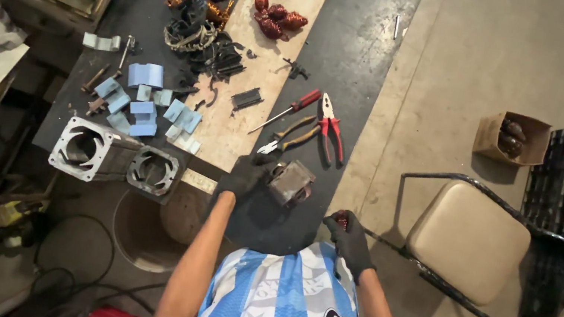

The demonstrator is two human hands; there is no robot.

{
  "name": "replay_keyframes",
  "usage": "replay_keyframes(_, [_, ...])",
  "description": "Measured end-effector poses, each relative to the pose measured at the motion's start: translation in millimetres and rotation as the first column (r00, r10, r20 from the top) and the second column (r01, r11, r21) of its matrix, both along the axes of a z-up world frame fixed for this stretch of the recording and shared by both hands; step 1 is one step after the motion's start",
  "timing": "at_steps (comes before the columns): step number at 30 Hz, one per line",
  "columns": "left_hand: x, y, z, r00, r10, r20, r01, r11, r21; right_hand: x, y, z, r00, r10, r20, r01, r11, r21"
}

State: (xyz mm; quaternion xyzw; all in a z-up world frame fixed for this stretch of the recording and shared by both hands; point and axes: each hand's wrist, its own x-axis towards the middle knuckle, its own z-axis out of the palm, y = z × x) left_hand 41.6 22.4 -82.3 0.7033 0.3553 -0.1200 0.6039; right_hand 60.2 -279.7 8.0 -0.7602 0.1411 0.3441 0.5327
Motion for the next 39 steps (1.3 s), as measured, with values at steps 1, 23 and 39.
replay_keyframes(1, [1.7,0.0,11.5,1.000,0.006,0.006,-0.006,1.000,-0.007,-1.0,1.0,-1.0,1.000,-0.012,0.014,0.013,1.000,-0.023])
replay_keyframes(23, [-40.7,-14.7,49.5,0.989,-0.130,-0.072,0.135,0.987,0.081,-36.4,-229.9,-67.0,0.943,-0.315,0.110,0.333,0.881,-0.334])
replay_keyframes(39, [-42.9,-50.4,45.4,0.987,0.148,0.055,-0.145,0.988,-0.057,-4.9,-62.2,-34.7,0.930,0.340,0.138,-0.227,0.829,-0.510])
